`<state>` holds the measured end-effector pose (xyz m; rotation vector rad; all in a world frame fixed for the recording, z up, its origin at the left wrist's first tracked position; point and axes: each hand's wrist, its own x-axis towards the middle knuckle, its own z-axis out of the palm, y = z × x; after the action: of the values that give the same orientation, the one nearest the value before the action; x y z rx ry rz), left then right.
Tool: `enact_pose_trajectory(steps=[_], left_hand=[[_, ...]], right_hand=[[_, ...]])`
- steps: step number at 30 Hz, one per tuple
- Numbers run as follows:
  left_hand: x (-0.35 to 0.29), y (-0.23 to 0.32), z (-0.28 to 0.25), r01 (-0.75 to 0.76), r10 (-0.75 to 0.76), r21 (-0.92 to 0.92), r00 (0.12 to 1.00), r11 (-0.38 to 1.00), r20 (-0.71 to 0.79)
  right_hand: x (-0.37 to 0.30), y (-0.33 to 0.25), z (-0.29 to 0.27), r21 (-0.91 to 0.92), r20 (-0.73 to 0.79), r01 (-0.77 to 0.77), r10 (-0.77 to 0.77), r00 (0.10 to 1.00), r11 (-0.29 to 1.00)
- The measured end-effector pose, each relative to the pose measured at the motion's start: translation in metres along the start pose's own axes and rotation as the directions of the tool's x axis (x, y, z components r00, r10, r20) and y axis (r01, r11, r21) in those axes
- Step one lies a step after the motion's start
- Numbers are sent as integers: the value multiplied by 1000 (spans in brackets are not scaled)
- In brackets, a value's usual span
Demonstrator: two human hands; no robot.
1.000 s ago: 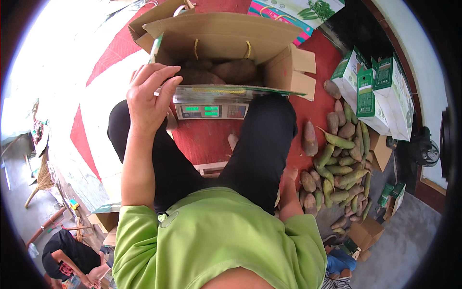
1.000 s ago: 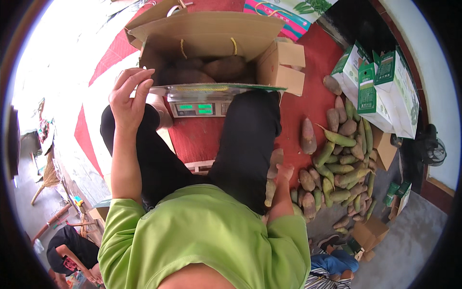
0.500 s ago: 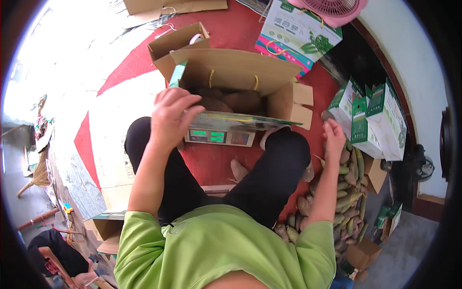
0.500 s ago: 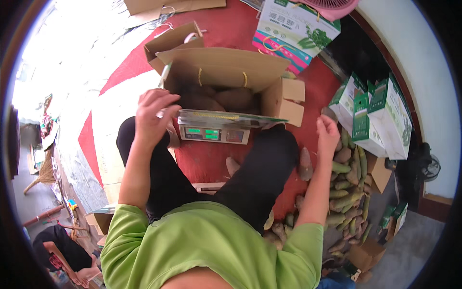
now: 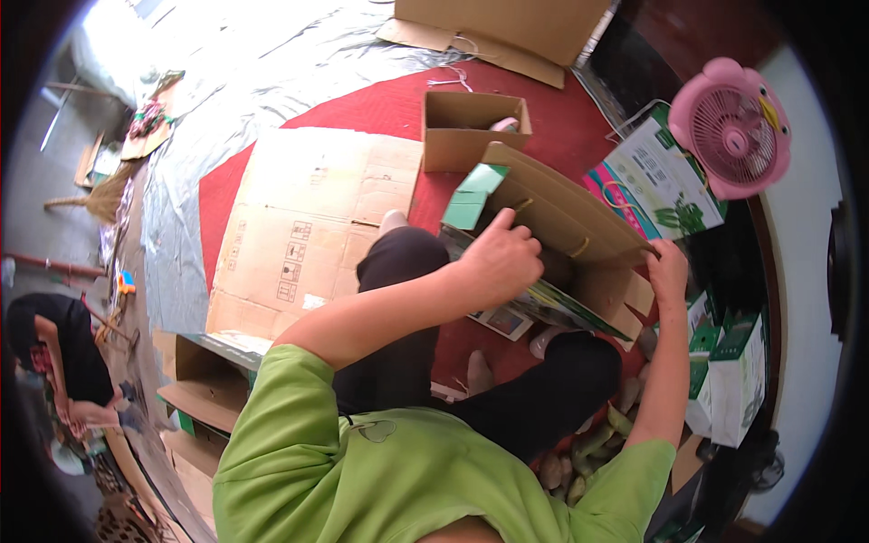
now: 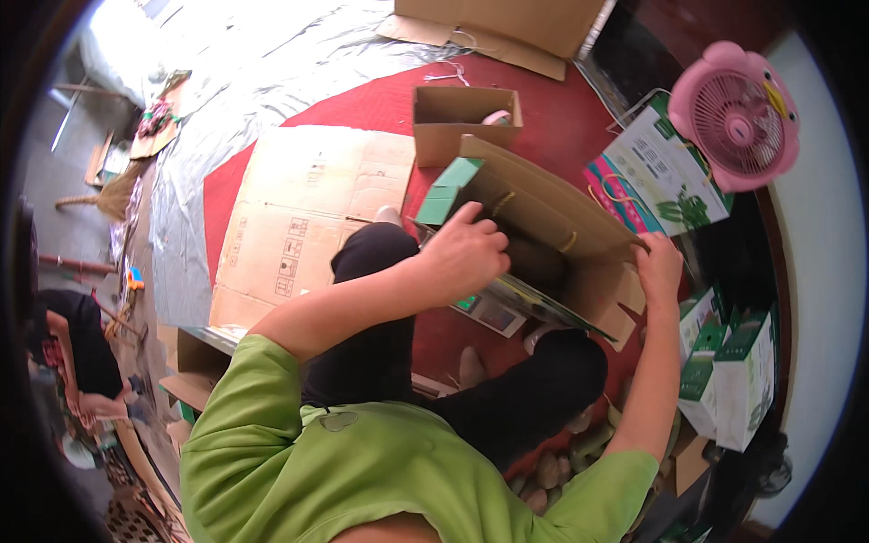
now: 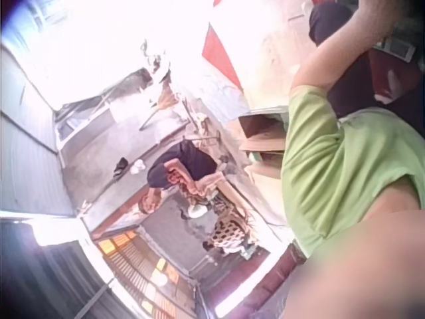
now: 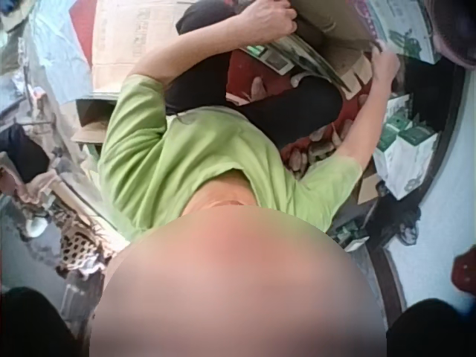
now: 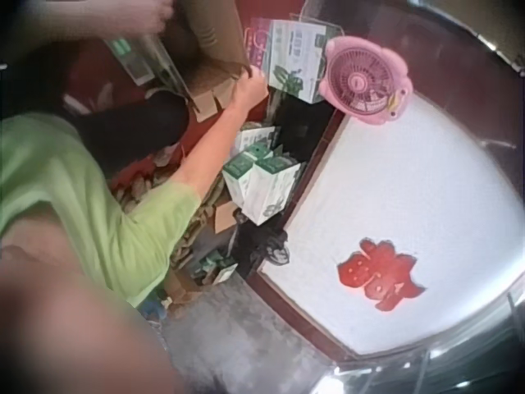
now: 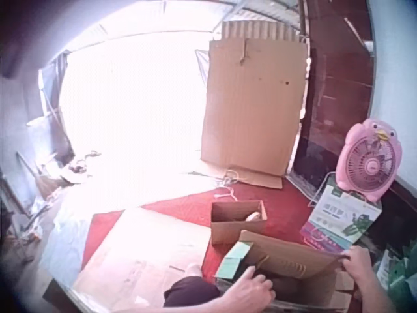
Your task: Packing produce into cardboard boxes and weighing them on a digital scale.
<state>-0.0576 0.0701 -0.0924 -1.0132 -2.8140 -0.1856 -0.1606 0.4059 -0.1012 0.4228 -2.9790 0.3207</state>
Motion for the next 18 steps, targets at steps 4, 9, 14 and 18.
enact_pose_trajectory(steps=[4,9,14,18], left_hand=[[-1,-9,8,-52,52,7,998,999,-43],[-11,-34,1,-50,49,-6,990,999,-134],[-42,-89,-18,54,-72,-112,983,992,-167],[-84,-119,-34,176,-214,-166,944,970,-252]], right_hand=[[9,-14,-5,60,-11,30,-29,1000,998],[25,-49,-31,13,2,98,-98,995,995],[75,-91,-49,-131,-57,318,-327,943,939],[111,-160,-72,-181,-41,379,-392,919,908]])
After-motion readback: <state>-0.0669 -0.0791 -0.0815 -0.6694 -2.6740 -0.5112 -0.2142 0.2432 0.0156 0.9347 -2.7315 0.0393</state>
